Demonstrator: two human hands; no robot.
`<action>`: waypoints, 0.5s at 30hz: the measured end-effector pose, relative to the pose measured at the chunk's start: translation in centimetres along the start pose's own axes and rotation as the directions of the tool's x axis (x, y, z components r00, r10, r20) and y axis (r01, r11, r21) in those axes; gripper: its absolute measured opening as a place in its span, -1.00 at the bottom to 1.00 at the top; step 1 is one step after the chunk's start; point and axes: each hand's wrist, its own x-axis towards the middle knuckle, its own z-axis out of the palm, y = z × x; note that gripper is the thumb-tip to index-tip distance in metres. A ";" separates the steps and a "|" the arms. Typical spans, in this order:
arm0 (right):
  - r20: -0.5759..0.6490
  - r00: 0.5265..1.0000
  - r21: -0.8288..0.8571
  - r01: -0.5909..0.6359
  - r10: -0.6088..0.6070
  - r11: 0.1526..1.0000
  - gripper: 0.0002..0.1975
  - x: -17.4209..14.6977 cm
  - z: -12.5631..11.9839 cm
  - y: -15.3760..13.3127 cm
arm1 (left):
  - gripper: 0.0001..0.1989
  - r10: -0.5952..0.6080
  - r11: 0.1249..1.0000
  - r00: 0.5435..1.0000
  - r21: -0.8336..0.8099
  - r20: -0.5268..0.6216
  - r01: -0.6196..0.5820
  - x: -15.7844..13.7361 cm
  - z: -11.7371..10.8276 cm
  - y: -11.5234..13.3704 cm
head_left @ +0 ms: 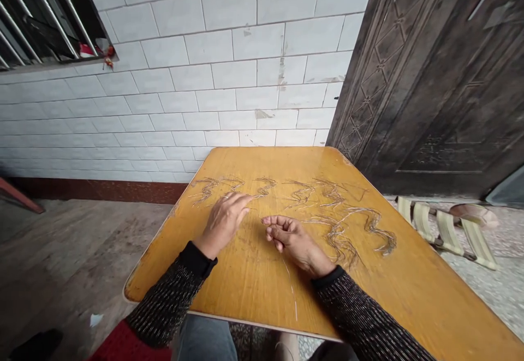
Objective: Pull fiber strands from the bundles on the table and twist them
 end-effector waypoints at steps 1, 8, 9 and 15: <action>0.009 1.000 0.006 -0.002 0.001 1.000 -0.69 0.0 0.0 -0.1 | -0.76 0.039 0.999 0.998 0.016 0.042 -0.040 0.4 0.5 -0.2; 0.033 0.999 0.039 -0.018 0.017 0.999 -0.70 0.2 -0.4 0.0 | -0.86 0.119 0.987 0.990 0.100 0.081 -0.127 0.8 1.8 -0.8; 0.033 0.999 0.042 -0.021 0.020 0.999 -0.70 0.2 -0.4 0.1 | -0.86 0.129 0.986 0.988 0.100 0.082 -0.137 0.8 1.8 -1.0; 0.044 0.998 0.045 -0.036 0.034 0.998 -0.73 0.2 -0.5 0.1 | -0.79 0.222 0.967 0.962 0.089 0.160 -0.239 1.3 1.5 -2.0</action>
